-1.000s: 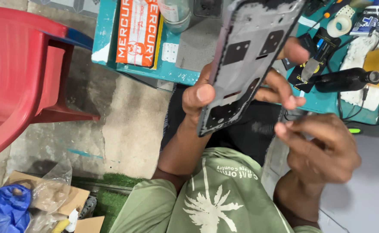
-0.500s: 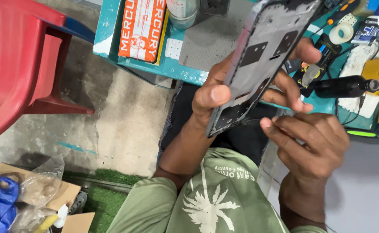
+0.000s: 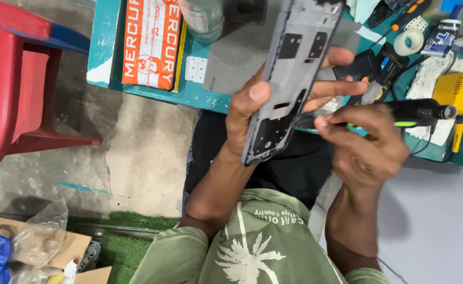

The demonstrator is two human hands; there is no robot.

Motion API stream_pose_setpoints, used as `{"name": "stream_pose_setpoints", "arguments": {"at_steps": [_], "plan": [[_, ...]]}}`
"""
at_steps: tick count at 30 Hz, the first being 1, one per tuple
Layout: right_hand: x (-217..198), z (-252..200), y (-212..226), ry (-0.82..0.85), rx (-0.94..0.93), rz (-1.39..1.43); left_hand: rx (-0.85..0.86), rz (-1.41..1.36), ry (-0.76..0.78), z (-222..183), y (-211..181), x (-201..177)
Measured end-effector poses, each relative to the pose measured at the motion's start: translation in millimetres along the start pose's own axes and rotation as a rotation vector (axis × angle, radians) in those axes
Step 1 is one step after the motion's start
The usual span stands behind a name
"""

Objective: The person uses tweezers to carefully remove small components and adhesive residue from the back of a disassembled smartphone. They then apply a liquid from a small bottle onto the device's surface and continue to scrape and clean the area with the tweezers.

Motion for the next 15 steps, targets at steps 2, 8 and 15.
{"name": "stream_pose_setpoints", "arguments": {"at_steps": [2, 8, 15], "plan": [[7.1, -5.9, 2.7, 0.042, 0.017, 0.020, 0.020, -0.024, 0.004, -1.7, -3.8, -6.5], [15.6, -16.1, 16.7, 0.078, -0.038, -0.054, 0.011, -0.046, 0.013, -1.4, -5.4, -18.4], [14.5, -2.2, -7.5, -0.058, -0.023, -0.155, 0.025, 0.037, -0.060, -3.5, 5.1, -15.1]]}}
Point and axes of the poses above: each hand's wrist, its own z-axis towards the middle knuckle, its own x-axis out of the palm, y = z × x, the point moved 3 cm from there along z, towards the middle knuckle, and after that the axes turned 1 degree about -x, right-handed, at the moved point
